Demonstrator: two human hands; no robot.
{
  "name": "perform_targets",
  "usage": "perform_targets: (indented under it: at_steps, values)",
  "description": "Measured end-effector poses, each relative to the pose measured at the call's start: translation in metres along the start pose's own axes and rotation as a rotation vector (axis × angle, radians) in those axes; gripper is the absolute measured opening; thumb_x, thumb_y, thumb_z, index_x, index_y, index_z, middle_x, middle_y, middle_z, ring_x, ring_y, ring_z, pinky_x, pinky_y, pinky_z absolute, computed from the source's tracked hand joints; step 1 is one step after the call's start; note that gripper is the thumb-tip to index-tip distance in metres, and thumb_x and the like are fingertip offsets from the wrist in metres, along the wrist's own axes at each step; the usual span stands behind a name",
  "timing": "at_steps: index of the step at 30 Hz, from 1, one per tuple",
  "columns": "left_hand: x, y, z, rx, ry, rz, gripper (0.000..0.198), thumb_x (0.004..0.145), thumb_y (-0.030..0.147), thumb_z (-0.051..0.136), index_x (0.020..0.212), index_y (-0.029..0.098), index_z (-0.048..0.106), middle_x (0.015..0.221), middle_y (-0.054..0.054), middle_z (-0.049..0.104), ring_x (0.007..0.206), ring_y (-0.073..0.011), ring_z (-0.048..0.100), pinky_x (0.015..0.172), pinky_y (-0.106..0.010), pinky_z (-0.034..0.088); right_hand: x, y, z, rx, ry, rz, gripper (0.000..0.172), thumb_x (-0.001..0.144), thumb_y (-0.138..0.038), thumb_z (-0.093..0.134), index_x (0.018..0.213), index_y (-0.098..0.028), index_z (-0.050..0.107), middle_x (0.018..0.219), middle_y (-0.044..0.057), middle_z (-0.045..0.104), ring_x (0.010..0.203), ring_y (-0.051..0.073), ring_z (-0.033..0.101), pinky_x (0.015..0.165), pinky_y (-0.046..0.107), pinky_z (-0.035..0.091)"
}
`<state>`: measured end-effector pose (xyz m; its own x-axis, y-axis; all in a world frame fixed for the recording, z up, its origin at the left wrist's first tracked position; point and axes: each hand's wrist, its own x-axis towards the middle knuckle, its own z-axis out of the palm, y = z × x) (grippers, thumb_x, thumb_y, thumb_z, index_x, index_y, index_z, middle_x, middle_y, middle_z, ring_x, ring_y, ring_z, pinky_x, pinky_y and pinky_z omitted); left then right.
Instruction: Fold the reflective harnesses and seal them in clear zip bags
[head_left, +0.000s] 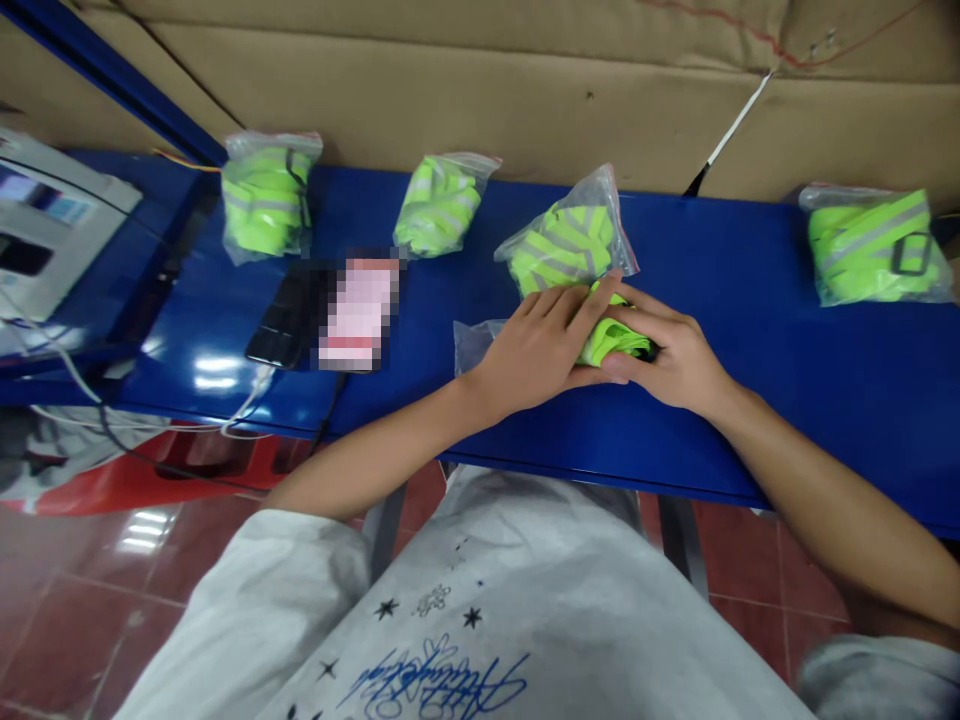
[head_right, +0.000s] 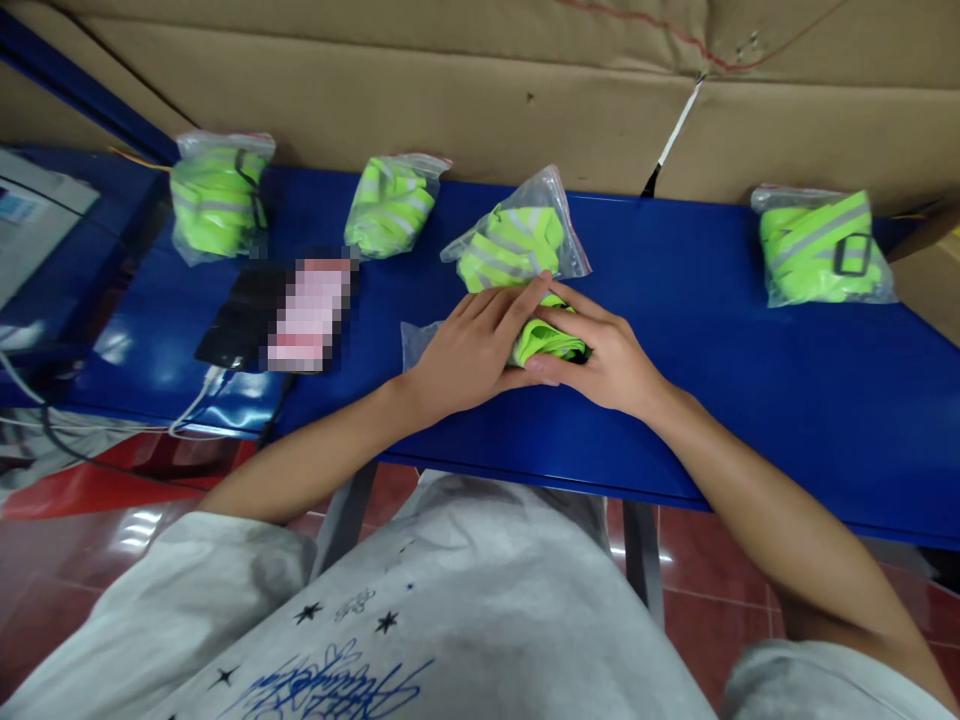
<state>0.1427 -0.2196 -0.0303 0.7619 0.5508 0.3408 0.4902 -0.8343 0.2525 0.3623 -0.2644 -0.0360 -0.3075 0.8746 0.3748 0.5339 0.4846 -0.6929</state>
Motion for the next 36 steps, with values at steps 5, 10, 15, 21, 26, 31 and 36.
perform_targets:
  at_steps: [5, 10, 15, 21, 26, 31, 36]
  values:
    - [-0.002, -0.003, -0.002, -0.130, -0.012, 0.013, 0.107, 0.091, 0.083, 0.046, 0.166, 0.011, 0.021, 0.152, -0.025, 0.056, 0.142, -0.0349, 0.055, 0.116, -0.049, 0.045, 0.003, -0.007, -0.006, -0.024, -0.015, 0.022, 0.044, 0.092, -0.049, 0.075, 0.130, -0.027, 0.076, 0.145, 0.009, 0.067, 0.138, 0.034, 0.062, 0.117, 0.050, 0.053]
    - [-0.002, -0.001, -0.004, -0.097, -0.041, 0.016, 0.096, 0.099, 0.073, 0.042, 0.164, 0.005, 0.025, 0.153, -0.027, 0.055, 0.147, -0.0326, 0.052, 0.118, -0.046, 0.044, 0.003, -0.011, -0.009, -0.039, -0.011, 0.036, 0.037, 0.093, -0.053, 0.073, 0.122, -0.030, 0.078, 0.141, 0.005, 0.070, 0.135, 0.033, 0.065, 0.114, 0.049, 0.055]
    - [0.000, 0.002, -0.007, -0.040, -0.074, -0.018, 0.096, 0.098, 0.072, 0.044, 0.165, 0.005, 0.024, 0.155, -0.027, 0.053, 0.145, -0.0336, 0.055, 0.119, -0.046, 0.044, 0.004, -0.013, -0.004, 0.002, -0.031, 0.078, 0.037, 0.092, -0.053, 0.074, 0.121, -0.030, 0.079, 0.146, 0.005, 0.066, 0.140, 0.034, 0.060, 0.116, 0.052, 0.054]
    - [0.002, -0.020, -0.042, -0.369, -0.064, 0.122, 0.054, 0.109, 0.050, 0.040, 0.155, 0.023, 0.048, 0.154, -0.014, 0.059, 0.142, -0.0233, 0.059, 0.116, -0.040, 0.051, 0.006, -0.012, -0.008, -0.041, -0.025, 0.060, 0.039, 0.099, -0.053, 0.064, 0.129, -0.029, 0.074, 0.137, 0.005, 0.072, 0.140, 0.030, 0.061, 0.118, 0.050, 0.051]
    - [0.003, -0.030, -0.048, -0.369, -0.024, 0.155, 0.028, 0.109, 0.028, 0.045, 0.121, 0.022, 0.070, 0.127, -0.009, 0.072, 0.122, -0.0169, 0.068, 0.107, -0.034, 0.054, 0.001, -0.010, -0.008, -0.151, 0.010, 0.067, 0.058, 0.101, -0.051, 0.059, 0.154, -0.029, 0.051, 0.150, 0.007, 0.062, 0.137, 0.032, 0.062, 0.113, 0.051, 0.054]
    - [0.002, -0.034, -0.040, -0.340, -0.018, 0.191, 0.028, 0.110, 0.033, 0.044, 0.112, 0.021, 0.069, 0.119, -0.009, 0.069, 0.113, -0.0164, 0.068, 0.101, -0.030, 0.054, -0.002, -0.015, -0.001, -0.273, 0.052, 0.057, 0.039, 0.103, -0.046, 0.056, 0.139, -0.035, 0.063, 0.148, 0.004, 0.062, 0.132, 0.031, 0.065, 0.094, 0.045, 0.064]
    - [0.002, -0.036, -0.035, -0.241, -0.006, 0.194, 0.034, 0.111, 0.033, 0.035, 0.118, 0.023, 0.067, 0.121, -0.010, 0.067, 0.112, -0.0169, 0.066, 0.096, -0.031, 0.054, -0.002, -0.017, -0.001, -0.338, 0.037, 0.011, 0.032, 0.106, -0.049, 0.051, 0.125, -0.031, 0.070, 0.139, 0.006, 0.067, 0.123, 0.030, 0.070, 0.086, 0.042, 0.064]
